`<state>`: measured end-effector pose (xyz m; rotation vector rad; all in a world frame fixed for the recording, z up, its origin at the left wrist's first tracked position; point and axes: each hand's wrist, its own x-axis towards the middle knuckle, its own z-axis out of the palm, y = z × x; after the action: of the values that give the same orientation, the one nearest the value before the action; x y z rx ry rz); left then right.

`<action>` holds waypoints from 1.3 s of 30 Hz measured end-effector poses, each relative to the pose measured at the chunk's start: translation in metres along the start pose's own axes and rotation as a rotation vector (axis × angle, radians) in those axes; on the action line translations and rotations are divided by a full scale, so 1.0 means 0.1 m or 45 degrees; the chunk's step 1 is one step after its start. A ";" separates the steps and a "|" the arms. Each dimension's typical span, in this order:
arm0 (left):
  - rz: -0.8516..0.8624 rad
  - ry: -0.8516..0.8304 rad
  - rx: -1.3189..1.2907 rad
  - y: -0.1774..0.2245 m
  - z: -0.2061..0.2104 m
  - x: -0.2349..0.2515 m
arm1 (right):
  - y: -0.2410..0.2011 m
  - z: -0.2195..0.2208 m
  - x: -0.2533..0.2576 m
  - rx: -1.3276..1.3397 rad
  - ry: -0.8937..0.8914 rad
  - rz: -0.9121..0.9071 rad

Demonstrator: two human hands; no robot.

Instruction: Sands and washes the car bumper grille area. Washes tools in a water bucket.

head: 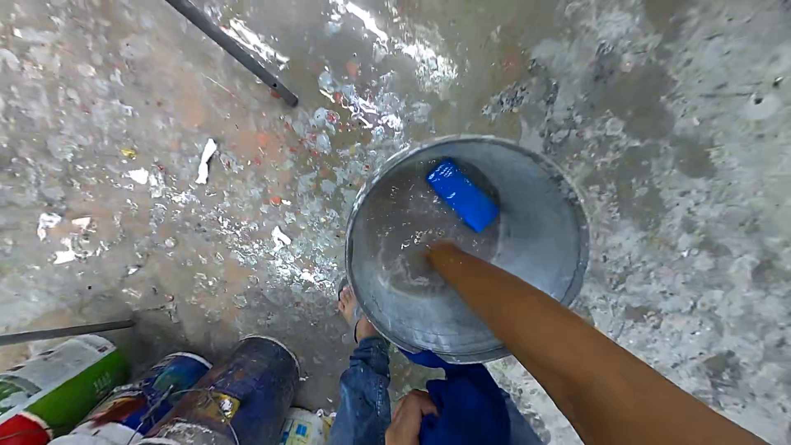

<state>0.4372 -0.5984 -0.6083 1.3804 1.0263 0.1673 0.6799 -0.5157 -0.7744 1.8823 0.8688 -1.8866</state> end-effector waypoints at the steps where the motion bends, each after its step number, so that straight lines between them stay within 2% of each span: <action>1: -0.008 0.003 0.011 -0.01 0.01 0.01 | 0.02 -0.07 0.05 -0.108 -0.063 -0.086; 3: -0.039 0.015 0.026 -0.02 0.03 0.02 | 0.14 -0.19 0.25 -0.211 -0.133 -0.372; 4: -0.063 0.025 0.025 -0.02 0.03 0.02 | 0.22 -0.24 0.27 -0.096 -0.135 -0.455; 6: -0.117 0.043 -0.003 0.00 0.04 0.03 | 0.30 -0.40 0.01 0.295 -0.166 -0.435; 9: -0.188 0.067 -0.057 0.04 0.08 0.06 | 0.30 -0.65 -0.46 0.772 -0.246 -0.266; 13: -0.215 0.085 -0.092 0.01 0.08 0.06 | 0.25 -0.78 -0.51 1.070 -0.171 -0.201; 15: -0.213 0.081 -0.139 0.00 0.07 0.06 | 0.17 -0.81 -0.51 1.135 -0.045 -0.274; 18: -0.217 0.014 -0.175 0.01 0.10 0.04 | 0.02 -0.89 -0.42 0.934 0.267 -0.590; 20: -0.209 -0.032 -0.155 0.01 0.12 0.04 | -0.07 -0.91 -0.20 0.681 0.470 -0.673; 22: -0.207 -0.048 -0.140 0.00 0.12 0.03 | -0.14 -0.89 0.00 0.489 0.532 -0.530; 25: -0.245 -0.057 -0.121 0.00 0.10 0.03 | -0.09 -0.87 0.31 0.361 0.374 -0.179; 27: -0.259 -0.059 -0.130 -0.02 0.06 0.03 | 0.12 -0.72 0.58 0.392 0.322 -0.181; 29: -0.261 -0.057 -0.165 -0.04 0.03 0.02 | 0.35 -0.42 0.78 0.516 0.478 -0.274; 31: -0.251 -0.061 -0.214 -0.04 0.01 0.02 | 0.31 -0.26 0.43 0.574 0.580 -0.038; 32: -0.241 -0.067 -0.233 -0.04 0.02 0.01 | 0.25 -0.23 0.21 0.531 0.491 0.062; 33: -0.235 -0.081 -0.241 -0.03 0.02 0.01 | 0.23 -0.17 0.08 0.454 0.383 0.063; 35: -0.230 -0.116 -0.258 -0.02 0.03 0.02 | 0.15 -0.04 -0.07 0.339 0.157 -0.197; 37: -0.235 -0.133 -0.270 0.00 0.03 0.04 | 0.01 -0.04 -0.05 0.368 -0.210 -0.412; 39: -0.235 -0.130 -0.288 0.03 0.03 0.06 | -0.05 -0.10 -0.09 0.616 -0.414 -0.267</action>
<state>0.4437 -0.5960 -0.6094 1.0733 1.0112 0.0725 0.6853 -0.5077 -0.7640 1.6923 0.5546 -2.6286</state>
